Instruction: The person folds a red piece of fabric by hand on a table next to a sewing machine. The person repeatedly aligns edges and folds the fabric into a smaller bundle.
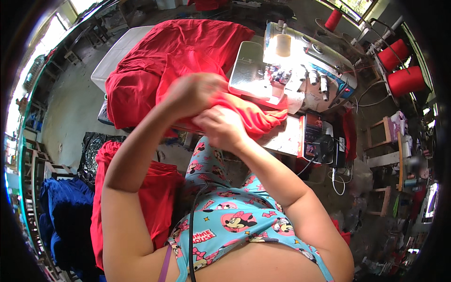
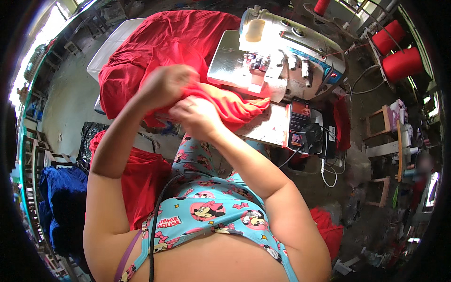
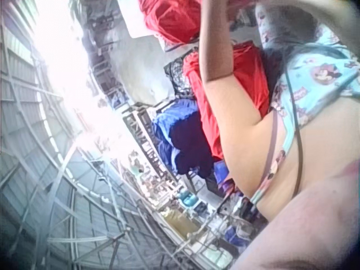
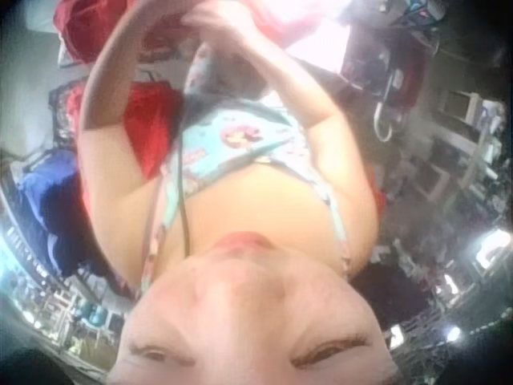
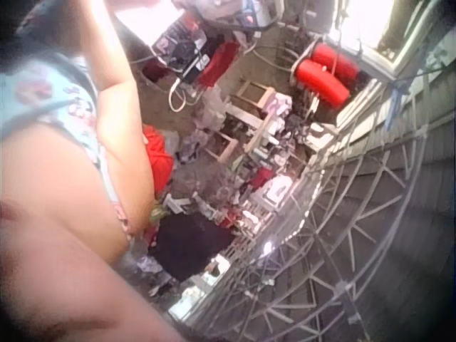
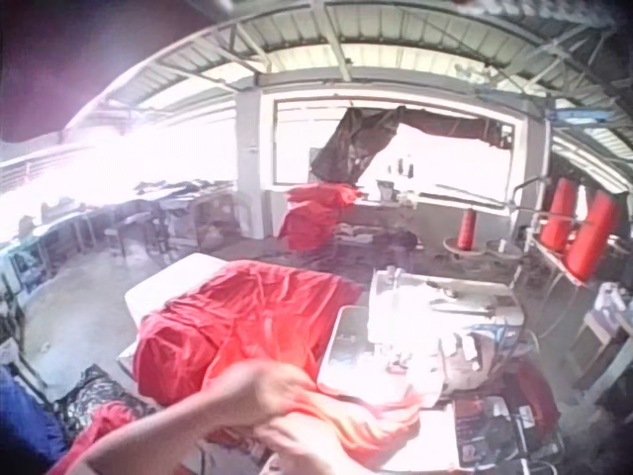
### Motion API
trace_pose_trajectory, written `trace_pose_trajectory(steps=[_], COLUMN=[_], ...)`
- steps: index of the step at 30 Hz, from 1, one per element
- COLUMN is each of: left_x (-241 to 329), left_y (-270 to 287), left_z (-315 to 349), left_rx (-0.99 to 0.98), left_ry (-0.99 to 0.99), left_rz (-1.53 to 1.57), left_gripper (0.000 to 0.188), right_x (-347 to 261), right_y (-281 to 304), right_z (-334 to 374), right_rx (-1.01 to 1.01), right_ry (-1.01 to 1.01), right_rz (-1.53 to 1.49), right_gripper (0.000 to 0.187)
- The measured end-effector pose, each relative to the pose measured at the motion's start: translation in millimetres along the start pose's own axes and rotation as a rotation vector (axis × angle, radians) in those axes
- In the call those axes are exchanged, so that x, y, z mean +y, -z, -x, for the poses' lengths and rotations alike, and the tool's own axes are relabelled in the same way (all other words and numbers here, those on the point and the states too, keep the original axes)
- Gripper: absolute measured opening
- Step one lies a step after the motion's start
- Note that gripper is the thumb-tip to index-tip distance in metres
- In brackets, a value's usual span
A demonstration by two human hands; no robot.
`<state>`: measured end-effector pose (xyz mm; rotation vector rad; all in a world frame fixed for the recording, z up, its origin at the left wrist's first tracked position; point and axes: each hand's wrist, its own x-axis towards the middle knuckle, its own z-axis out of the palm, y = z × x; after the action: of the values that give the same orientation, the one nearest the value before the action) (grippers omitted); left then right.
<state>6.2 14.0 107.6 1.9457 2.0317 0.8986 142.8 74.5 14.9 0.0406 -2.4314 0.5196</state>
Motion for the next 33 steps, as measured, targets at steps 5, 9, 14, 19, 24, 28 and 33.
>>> trace_pose_trajectory(steps=[5, 9, 14, 19, 24, 28, 33], left_x=[-107.3, -92.4, -117.8, -124.0, -124.2, -89.3, -68.0], left_y=[38.9, 18.5, -4.6, -8.6, -15.2, -32.6, -67.7], left_z=[64.6, 37.9, -27.6, -58.2, 12.8, 55.6, 48.9], left_rx=[0.028, 0.052, 0.255, 0.508, -0.024, -0.031, 0.384], left_ry=[0.909, 0.807, 0.556, 0.688, 0.716, 0.536, 0.261], left_rz=[-0.073, 0.401, 0.489, 0.826, 1.196, 0.433, 0.114], left_gripper=[0.075, 0.076, 0.043, 0.064, 0.097, 0.057, 0.021], right_x=[50.0, 49.0, 20.8, 30.4, 51.6, 46.5, 47.6], right_y=[-20.9, -18.7, -1.1, -8.0, -20.0, -19.7, -13.0], right_z=[14.8, 13.8, 8.4, 19.2, 34.1, 31.5, 35.4], right_rx=[0.214, 0.265, 0.310, 0.255, 0.212, 0.231, 0.250], right_ry=[-0.558, -0.473, -0.268, -0.302, -0.377, -0.395, -0.463], right_rz=[-0.308, -0.408, -0.169, -0.112, -0.161, -0.219, -0.378], right_gripper=[0.016, 0.017, 0.027, 0.034, 0.030, 0.026, 0.025])
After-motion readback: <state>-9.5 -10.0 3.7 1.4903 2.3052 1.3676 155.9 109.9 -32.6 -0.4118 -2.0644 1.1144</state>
